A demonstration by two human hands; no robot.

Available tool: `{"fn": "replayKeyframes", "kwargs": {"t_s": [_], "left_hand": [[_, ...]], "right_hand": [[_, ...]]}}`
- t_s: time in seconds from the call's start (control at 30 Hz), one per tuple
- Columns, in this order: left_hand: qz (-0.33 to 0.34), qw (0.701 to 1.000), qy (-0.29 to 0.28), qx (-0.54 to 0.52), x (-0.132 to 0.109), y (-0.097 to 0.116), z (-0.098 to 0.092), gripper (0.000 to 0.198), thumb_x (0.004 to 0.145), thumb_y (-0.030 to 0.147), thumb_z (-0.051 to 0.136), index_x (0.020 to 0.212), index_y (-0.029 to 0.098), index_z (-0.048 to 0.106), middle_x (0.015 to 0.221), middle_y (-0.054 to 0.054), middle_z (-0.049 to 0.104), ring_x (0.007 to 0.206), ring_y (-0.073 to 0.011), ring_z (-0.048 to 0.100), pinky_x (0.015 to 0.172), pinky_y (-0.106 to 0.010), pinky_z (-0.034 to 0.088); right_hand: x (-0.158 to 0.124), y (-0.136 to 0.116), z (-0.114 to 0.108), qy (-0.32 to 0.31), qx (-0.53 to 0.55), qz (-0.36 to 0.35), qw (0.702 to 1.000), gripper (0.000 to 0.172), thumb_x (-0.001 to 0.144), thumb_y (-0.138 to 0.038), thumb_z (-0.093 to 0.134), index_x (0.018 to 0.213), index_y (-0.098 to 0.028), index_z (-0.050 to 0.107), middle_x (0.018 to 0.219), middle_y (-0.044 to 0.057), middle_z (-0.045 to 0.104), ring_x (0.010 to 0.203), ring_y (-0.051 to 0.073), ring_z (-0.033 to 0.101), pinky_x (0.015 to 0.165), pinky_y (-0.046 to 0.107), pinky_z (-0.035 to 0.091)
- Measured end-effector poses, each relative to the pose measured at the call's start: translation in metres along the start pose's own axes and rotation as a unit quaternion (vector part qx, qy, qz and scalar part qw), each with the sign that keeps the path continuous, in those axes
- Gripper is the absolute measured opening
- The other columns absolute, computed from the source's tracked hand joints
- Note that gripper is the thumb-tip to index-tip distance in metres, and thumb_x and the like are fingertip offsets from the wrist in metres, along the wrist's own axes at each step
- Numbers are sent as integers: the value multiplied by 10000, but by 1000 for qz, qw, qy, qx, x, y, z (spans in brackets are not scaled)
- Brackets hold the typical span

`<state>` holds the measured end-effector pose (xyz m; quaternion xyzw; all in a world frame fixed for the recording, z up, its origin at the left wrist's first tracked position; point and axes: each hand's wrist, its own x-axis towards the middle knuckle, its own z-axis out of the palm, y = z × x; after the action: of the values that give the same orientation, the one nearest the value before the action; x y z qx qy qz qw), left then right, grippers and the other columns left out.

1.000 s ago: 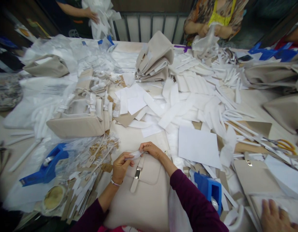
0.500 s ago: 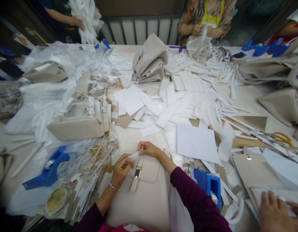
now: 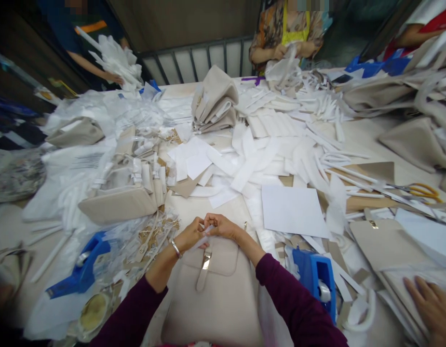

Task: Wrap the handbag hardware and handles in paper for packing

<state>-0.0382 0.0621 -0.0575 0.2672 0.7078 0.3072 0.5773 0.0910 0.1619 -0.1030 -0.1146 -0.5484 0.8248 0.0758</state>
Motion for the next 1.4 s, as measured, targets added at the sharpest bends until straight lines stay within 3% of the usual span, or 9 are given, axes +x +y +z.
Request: {"fn": "replayKeyframes", "kwargs": {"t_s": [0.1, 0.27, 0.43, 0.63, 0.77, 0.9, 1.1, 1.23, 1.4], "left_hand": [[-2, 999, -15, -31, -8, -8, 11, 283, 723, 245, 575, 876, 205, 340, 569, 27, 581, 424, -148, 559, 414, -237, 413], [35, 994, 71, -74, -20, -27, 22, 219, 741, 232, 521, 843, 205, 329, 567, 11, 607, 356, -75, 446, 364, -173, 292], [78, 982, 130, -111, -23, -38, 29, 168, 740, 241, 484, 851, 201, 363, 577, 5, 616, 423, -87, 500, 412, -167, 323], [88, 969, 154, -173, -26, -36, 31, 217, 734, 267, 505, 863, 221, 337, 589, 20, 612, 496, -104, 546, 451, -163, 360], [91, 965, 163, -182, -25, -36, 32, 234, 720, 239, 514, 850, 230, 321, 562, 38, 602, 428, -79, 477, 421, -148, 316], [88, 969, 169, -156, -25, -33, 33, 226, 713, 216, 522, 844, 227, 338, 553, 37, 603, 415, -74, 454, 418, -153, 304], [130, 975, 173, -52, -33, -26, 34, 183, 719, 225, 574, 837, 213, 434, 650, 22, 625, 549, -125, 570, 563, -227, 428], [187, 958, 210, 51, -37, -24, 34, 137, 681, 135, 559, 784, 213, 514, 723, 15, 626, 694, -159, 586, 693, -259, 421], [214, 936, 233, 157, -39, -27, 38, 107, 696, 113, 512, 732, 214, 514, 698, 6, 573, 674, -165, 530, 670, -265, 380]], "right_hand": [[-7, -11, 8, 4, -25, -1, 1000, 311, 625, -294, 744, 782, -167, 507, 738, -27, 556, 665, 103, 496, 627, 225, 380], [-10, -15, 15, 15, -137, -25, 990, 239, 657, -216, 685, 850, -171, 552, 769, -23, 553, 693, 113, 469, 640, 227, 370], [-5, -3, 9, 19, -205, -58, 977, 205, 667, -130, 627, 848, -180, 547, 785, -25, 539, 706, 119, 469, 685, 243, 388], [-6, -8, 4, 22, -274, -143, 951, 128, 723, -201, 666, 767, -171, 549, 958, 43, 529, 857, 164, 503, 787, 291, 407], [-9, -13, 7, 5, -309, -165, 937, 74, 762, -187, 645, 816, -173, 597, 1014, 58, 526, 907, 167, 526, 839, 305, 407], [-13, -14, 11, 18, -354, -164, 921, 81, 772, -121, 605, 829, -174, 582, 982, 53, 537, 886, 158, 530, 811, 287, 424], [-22, -10, 15, 26, -436, -169, 884, 133, 812, -97, 484, 898, -187, 532, 981, 60, 521, 867, 156, 509, 777, 278, 431], [-28, -10, 20, 33, -497, -181, 848, 181, 786, -74, 441, 915, -188, 496, 951, 69, 505, 872, 178, 476, 761, 298, 424], [-30, -6, 25, 46, -554, -187, 810, 174, 742, -56, 420, 848, -189, 460, 852, 63, 490, 814, 190, 439, 739, 311, 401]]}}
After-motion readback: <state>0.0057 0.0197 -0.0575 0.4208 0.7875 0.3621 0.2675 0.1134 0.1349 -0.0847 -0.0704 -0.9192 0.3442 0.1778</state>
